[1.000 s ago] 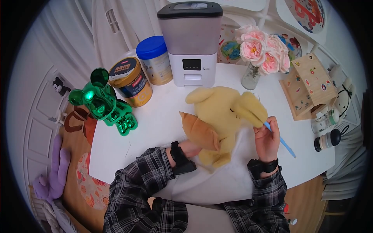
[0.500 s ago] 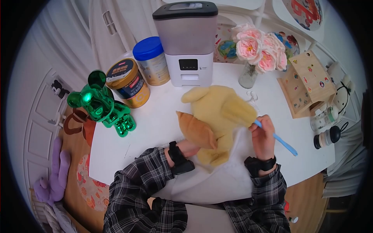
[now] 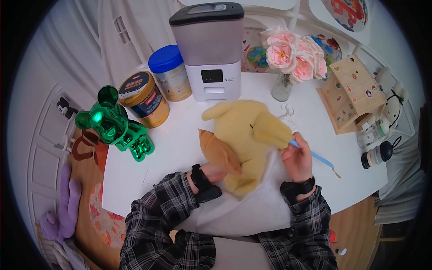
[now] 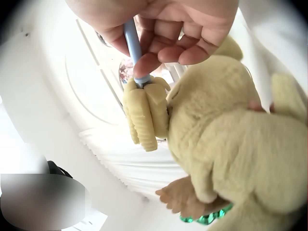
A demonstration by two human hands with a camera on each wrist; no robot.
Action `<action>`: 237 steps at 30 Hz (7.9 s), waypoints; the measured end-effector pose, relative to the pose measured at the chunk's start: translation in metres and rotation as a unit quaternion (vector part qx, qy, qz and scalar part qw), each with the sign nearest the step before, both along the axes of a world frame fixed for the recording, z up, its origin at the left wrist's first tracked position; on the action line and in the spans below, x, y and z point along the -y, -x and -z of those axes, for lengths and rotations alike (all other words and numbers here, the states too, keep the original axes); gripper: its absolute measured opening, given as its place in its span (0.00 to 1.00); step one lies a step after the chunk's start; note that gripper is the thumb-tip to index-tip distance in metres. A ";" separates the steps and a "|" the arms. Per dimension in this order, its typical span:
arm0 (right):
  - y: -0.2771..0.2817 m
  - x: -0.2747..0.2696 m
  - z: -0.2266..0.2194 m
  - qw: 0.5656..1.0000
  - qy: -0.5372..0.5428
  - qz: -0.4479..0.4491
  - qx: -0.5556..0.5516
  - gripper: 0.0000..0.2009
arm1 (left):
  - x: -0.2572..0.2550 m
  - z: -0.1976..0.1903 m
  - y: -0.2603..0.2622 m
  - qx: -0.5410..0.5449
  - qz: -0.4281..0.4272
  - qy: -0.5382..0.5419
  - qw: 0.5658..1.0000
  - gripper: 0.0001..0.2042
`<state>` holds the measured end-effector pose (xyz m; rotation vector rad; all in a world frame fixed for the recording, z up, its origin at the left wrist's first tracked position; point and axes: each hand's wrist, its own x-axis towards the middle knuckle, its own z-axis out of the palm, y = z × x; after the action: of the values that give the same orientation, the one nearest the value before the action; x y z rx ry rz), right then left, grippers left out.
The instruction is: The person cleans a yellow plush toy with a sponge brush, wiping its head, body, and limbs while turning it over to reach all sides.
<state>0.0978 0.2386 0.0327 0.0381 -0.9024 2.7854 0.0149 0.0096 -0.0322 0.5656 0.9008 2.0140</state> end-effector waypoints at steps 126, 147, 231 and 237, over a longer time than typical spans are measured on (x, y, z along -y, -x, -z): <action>-0.025 0.010 -0.028 0.968 -0.234 0.006 -0.090 0.09 | -0.009 -0.056 -0.014 -0.526 -0.049 0.143 0.837 0.30; -0.015 0.005 -0.028 0.996 0.011 0.071 -0.044 0.09 | -0.007 -0.054 -0.006 -0.517 -0.072 0.149 0.840 0.30; -0.007 0.001 -0.001 0.996 -0.072 -0.050 -0.018 0.07 | 0.001 -0.011 -0.012 -0.054 -0.041 0.065 0.996 0.29; -0.013 -0.008 -0.006 0.995 -0.068 -0.034 -0.070 0.07 | 0.004 -0.010 -0.010 -0.052 -0.048 0.065 0.995 0.29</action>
<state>0.1103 0.2461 0.0389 0.2864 -1.0713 2.7377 0.0253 0.0051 -0.0218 0.5676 1.1319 2.0080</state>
